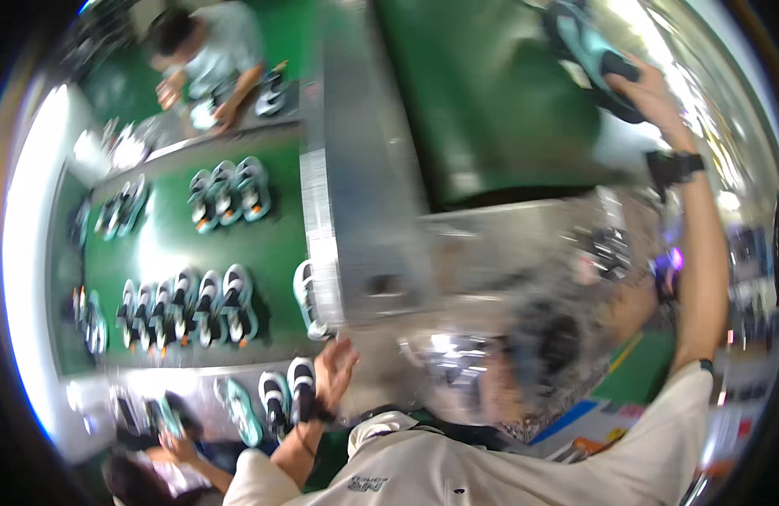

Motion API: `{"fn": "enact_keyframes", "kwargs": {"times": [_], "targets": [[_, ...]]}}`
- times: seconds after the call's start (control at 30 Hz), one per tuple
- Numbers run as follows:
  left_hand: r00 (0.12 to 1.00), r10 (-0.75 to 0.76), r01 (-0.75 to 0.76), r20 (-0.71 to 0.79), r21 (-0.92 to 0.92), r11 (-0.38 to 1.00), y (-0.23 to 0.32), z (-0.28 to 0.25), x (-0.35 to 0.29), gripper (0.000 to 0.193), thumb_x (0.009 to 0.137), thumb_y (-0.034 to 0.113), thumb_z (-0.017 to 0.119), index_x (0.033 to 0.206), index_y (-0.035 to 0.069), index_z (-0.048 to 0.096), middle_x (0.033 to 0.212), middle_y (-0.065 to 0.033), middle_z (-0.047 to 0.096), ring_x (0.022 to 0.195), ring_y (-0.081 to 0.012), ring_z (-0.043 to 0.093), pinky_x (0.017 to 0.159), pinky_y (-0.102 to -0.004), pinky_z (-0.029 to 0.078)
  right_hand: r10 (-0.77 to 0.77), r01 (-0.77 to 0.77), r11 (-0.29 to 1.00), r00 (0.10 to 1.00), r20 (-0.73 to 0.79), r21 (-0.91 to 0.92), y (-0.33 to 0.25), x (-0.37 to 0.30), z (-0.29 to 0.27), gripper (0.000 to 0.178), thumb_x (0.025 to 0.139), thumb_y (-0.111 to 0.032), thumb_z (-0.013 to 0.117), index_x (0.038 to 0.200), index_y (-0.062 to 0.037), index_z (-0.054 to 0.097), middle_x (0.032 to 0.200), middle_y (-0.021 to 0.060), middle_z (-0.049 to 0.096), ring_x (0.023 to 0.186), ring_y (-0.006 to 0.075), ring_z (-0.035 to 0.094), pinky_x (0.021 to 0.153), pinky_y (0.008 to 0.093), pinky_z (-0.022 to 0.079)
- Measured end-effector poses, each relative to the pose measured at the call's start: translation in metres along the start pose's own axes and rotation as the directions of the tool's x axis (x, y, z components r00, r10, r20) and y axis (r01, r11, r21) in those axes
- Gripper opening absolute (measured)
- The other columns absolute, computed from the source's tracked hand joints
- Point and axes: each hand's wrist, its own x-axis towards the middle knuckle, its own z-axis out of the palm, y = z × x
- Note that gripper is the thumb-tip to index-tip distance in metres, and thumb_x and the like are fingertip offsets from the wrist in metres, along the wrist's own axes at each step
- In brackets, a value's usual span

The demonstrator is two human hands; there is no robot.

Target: The recorder takes shoes from a conveyor belt and places them into a pressing machine for shaping.

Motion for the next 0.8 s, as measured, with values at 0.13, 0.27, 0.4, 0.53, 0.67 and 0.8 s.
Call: {"fn": "enact_keyframes", "kwargs": {"times": [0.13, 0.27, 0.4, 0.53, 0.67, 0.8], "targets": [[0.813, -0.091, 0.287, 0.575, -0.259, 0.922, 0.119, 0.024, -0.061, 0.04, 0.099, 0.025, 0.058, 0.123, -0.007, 0.061, 0.111, -0.0167, 0.069, 0.105, -0.0243, 0.066, 0.096, -0.0361, 0.05, -0.09, 0.098, 0.995, 0.958, -0.273, 0.014, -0.067, -0.1, -0.028, 0.078, 0.071, -0.025, 0.081, 0.141, -0.0111, 0.05, 0.094, 0.0117, 0.07, 0.077, 0.0165, 0.065, 0.071, 0.0303, 0.052], [0.348, 0.211, 0.454, 0.914, -0.361, 0.815, 0.207, 0.094, -0.074, 0.063, 0.099, 0.045, 0.053, 0.141, -0.002, 0.045, 0.131, -0.0243, 0.057, 0.12, -0.0386, 0.057, 0.106, -0.0492, 0.042, -0.108, 0.127, 0.992, 0.878, -0.467, 0.01, -0.086, -0.261, -0.083, 0.09, 0.067, -0.022, 0.085, 0.145, -0.0073, 0.042, 0.123, 0.0164, 0.062, 0.104, 0.0272, 0.062, 0.091, 0.038, 0.049], [-0.151, 0.408, 0.714, 0.901, -0.186, 0.675, 0.269, 0.187, -0.095, 0.075, 0.098, 0.058, 0.039, 0.15, 0.005, 0.03, 0.147, -0.0317, 0.037, 0.128, -0.0497, 0.045, 0.107, -0.0661, 0.033, 0.049, -0.096, 0.992, 0.899, -0.436, -0.086, -0.097, -0.418, -0.1, 0.082, 0.071, -0.015, 0.079, 0.144, -0.0053, 0.042, 0.124, 0.011, 0.058, 0.113, 0.0272, 0.056, 0.108, 0.0461, 0.039], [-0.587, 0.329, 0.778, 0.74, 0.403, 0.482, 0.279, 0.271, -0.155, 0.073, 0.097, 0.048, 0.047, 0.151, 0.004, 0.025, 0.148, -0.0301, 0.033, 0.117, -0.0476, 0.052, 0.101, -0.0631, 0.039, 0.023, -0.169, 0.915, 0.929, -0.37, -0.365, -0.117, -0.547, -0.113, 0.055, 0.081, -0.016, 0.067, 0.133, -0.0123, 0.054, 0.132, 0.0029, 0.057, 0.13, 0.0274, 0.045, 0.113, 0.0592, 0.026], [-0.476, 0.163, 0.675, 0.864, 0.24, 0.698, 0.23, 0.298, -0.251, 0.077, 0.081, 0.05, 0.066, 0.135, 0.0, 0.045, 0.119, -0.0206, 0.056, 0.087, -0.0339, 0.057, 0.072, -0.0437, 0.043, 0.533, -0.674, 0.701, 0.711, -0.459, -0.231, -0.182, -0.684, -0.122, 0.081, 0.075, 0.002, 0.069, 0.147, -0.017, 0.036, 0.154, 0.0173, 0.027, 0.143, 0.0375, 0.027, 0.114, 0.0586, 0.026], [-0.361, 0.123, 0.431, 0.924, 0.048, 0.901, 0.202, 0.331, -0.354, 0.055, 0.093, 0.035, 0.052, 0.134, -0.002, 0.047, 0.127, -0.0171, 0.058, 0.112, -0.0287, 0.06, 0.094, -0.0403, 0.05, 0.877, -0.11, 0.422, 0.3, -0.374, 0.9, -0.258, -0.796, -0.098, 0.072, 0.091, -0.019, 0.07, 0.15, -0.0048, 0.031, 0.144, 0.0141, 0.043, 0.132, 0.0231, 0.043, 0.109, 0.0375, 0.038]]}}
